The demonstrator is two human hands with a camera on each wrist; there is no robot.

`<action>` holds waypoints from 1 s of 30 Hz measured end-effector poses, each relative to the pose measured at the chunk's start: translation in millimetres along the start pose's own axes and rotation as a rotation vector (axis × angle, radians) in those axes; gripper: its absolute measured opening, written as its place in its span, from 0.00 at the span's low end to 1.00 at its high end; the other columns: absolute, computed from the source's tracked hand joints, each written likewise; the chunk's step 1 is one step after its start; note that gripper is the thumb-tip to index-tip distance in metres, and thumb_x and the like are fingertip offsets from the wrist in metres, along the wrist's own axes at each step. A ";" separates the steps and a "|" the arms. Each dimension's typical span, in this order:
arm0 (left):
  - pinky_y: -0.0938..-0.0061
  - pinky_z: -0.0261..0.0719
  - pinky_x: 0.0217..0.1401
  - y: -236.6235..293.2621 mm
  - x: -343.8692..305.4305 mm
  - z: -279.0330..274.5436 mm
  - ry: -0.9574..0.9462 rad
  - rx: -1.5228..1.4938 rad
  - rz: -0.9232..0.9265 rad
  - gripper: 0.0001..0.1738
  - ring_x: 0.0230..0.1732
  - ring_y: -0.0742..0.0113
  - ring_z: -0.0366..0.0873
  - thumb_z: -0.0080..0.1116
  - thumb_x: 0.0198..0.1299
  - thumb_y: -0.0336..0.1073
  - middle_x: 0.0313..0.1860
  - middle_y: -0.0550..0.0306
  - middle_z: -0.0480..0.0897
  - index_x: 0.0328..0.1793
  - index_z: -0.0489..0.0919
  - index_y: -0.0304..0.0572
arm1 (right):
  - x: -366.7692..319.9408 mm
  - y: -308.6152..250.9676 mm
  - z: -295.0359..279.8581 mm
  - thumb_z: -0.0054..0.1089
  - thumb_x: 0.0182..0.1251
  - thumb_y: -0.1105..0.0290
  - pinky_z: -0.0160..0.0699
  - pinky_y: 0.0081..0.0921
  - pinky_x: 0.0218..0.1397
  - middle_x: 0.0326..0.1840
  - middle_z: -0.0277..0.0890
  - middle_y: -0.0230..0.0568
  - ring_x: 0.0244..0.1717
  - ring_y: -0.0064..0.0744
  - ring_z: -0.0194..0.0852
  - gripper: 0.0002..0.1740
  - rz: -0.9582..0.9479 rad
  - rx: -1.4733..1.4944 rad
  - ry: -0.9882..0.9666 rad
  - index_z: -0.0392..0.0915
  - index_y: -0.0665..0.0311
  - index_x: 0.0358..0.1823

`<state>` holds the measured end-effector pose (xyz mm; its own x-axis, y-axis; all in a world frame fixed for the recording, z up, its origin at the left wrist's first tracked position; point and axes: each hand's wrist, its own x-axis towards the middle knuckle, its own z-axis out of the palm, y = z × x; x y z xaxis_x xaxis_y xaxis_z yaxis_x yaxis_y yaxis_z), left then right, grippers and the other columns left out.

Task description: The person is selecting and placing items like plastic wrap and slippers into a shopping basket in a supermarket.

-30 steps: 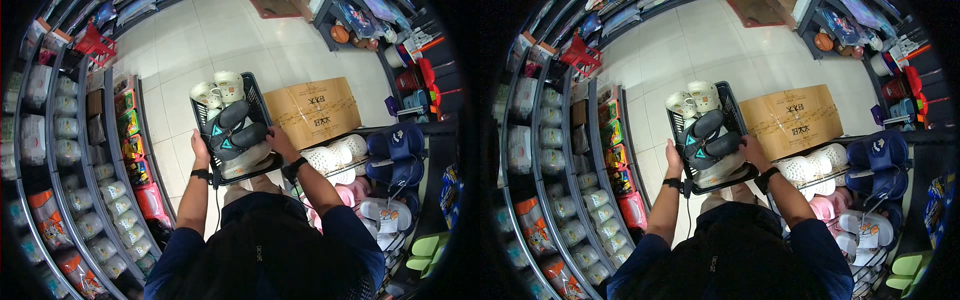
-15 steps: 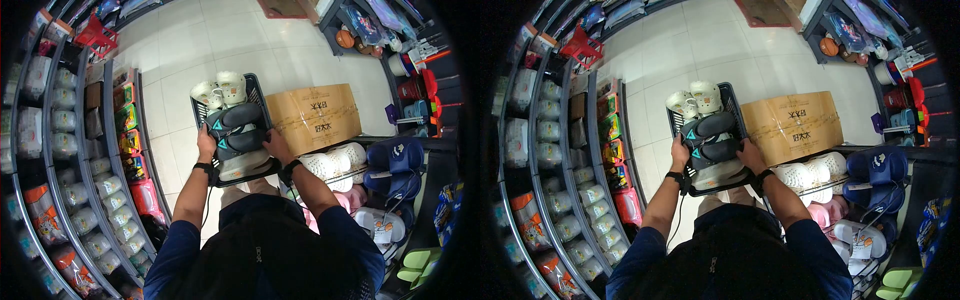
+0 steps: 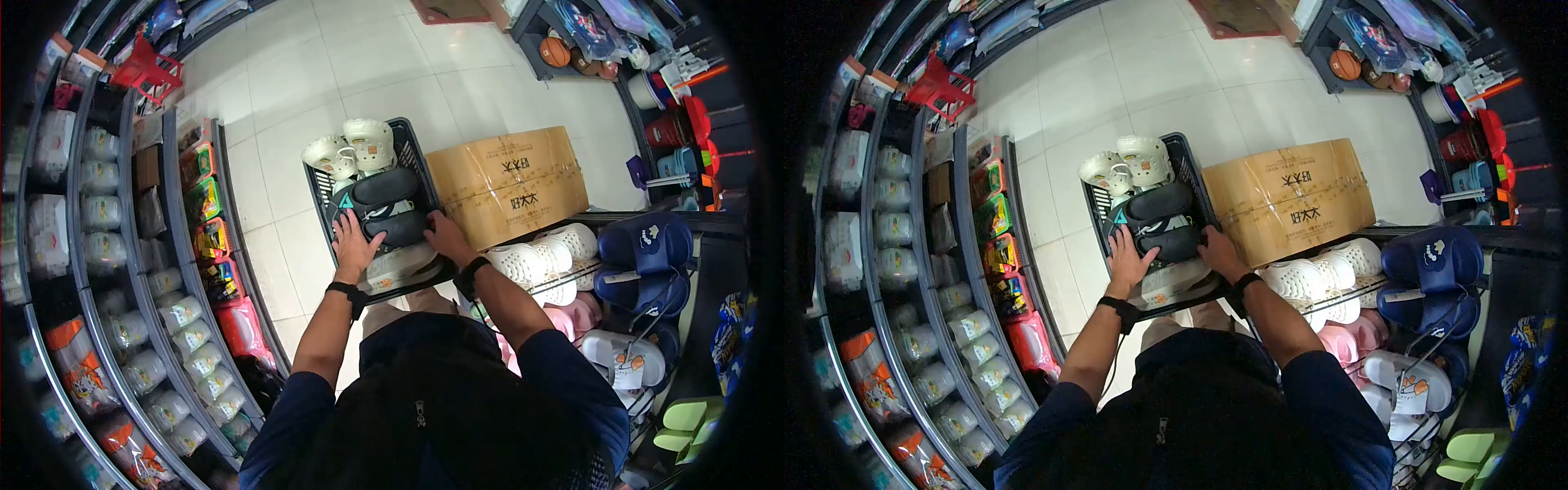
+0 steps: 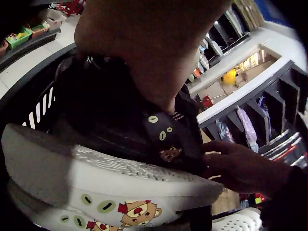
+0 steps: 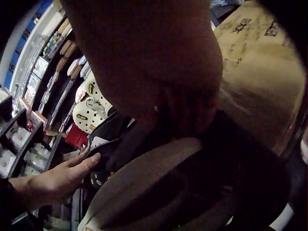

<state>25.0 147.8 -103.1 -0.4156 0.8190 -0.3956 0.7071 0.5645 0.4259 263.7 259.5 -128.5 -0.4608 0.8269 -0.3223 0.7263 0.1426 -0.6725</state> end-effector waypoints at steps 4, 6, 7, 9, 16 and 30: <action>0.36 0.57 0.80 -6.5 -16.5 11.0 0.052 -0.077 0.036 0.60 0.85 0.29 0.48 0.64 0.63 0.67 0.86 0.29 0.53 0.88 0.50 0.40 | -25.0 -1.8 -13.4 0.70 0.65 0.65 0.80 0.48 0.61 0.53 0.83 0.61 0.56 0.61 0.82 0.27 -0.065 -0.027 0.066 0.74 0.69 0.63; 0.37 0.58 0.80 -17.9 -36.9 25.0 0.104 -0.002 0.134 0.57 0.84 0.28 0.50 0.63 0.64 0.66 0.85 0.29 0.53 0.88 0.51 0.41 | -42.5 -3.2 -24.3 0.69 0.66 0.65 0.80 0.48 0.61 0.53 0.83 0.61 0.56 0.61 0.83 0.26 -0.064 0.048 0.059 0.75 0.70 0.63; 0.37 0.59 0.79 -19.8 -48.3 24.0 0.150 0.073 0.236 0.55 0.84 0.28 0.52 0.62 0.65 0.65 0.85 0.28 0.54 0.88 0.53 0.42 | -50.0 -1.1 -27.1 0.68 0.67 0.65 0.81 0.47 0.61 0.53 0.83 0.61 0.56 0.60 0.83 0.25 -0.057 0.124 0.056 0.76 0.70 0.62; 0.35 0.61 0.77 -26.9 -75.5 26.1 0.100 0.102 0.345 0.52 0.83 0.26 0.53 0.63 0.65 0.63 0.84 0.28 0.55 0.88 0.56 0.48 | -62.4 2.8 -30.6 0.67 0.68 0.66 0.81 0.46 0.60 0.52 0.83 0.61 0.56 0.59 0.83 0.24 -0.051 0.148 0.055 0.77 0.71 0.61; 0.36 0.65 0.77 -65.5 -81.2 62.4 -0.183 0.152 0.427 0.46 0.82 0.17 0.51 0.64 0.67 0.53 0.84 0.23 0.53 0.86 0.58 0.48 | -115.7 -10.8 -37.1 0.66 0.68 0.66 0.83 0.44 0.52 0.44 0.85 0.58 0.48 0.57 0.85 0.16 0.020 0.068 0.118 0.83 0.70 0.51; 0.51 0.80 0.62 -66.6 -87.8 -40.7 -0.527 -0.026 0.680 0.35 0.58 0.34 0.83 0.60 0.69 0.51 0.57 0.31 0.85 0.76 0.73 0.39 | -257.6 -62.3 8.5 0.68 0.67 0.64 0.84 0.43 0.46 0.40 0.85 0.54 0.41 0.54 0.86 0.19 0.207 0.091 0.502 0.82 0.66 0.55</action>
<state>-8.9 42.4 -63.7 0.4184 0.8290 -0.3712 0.6902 -0.0245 0.7232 332.8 33.0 -9.3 0.0029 0.9938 -0.1113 0.7187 -0.0794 -0.6907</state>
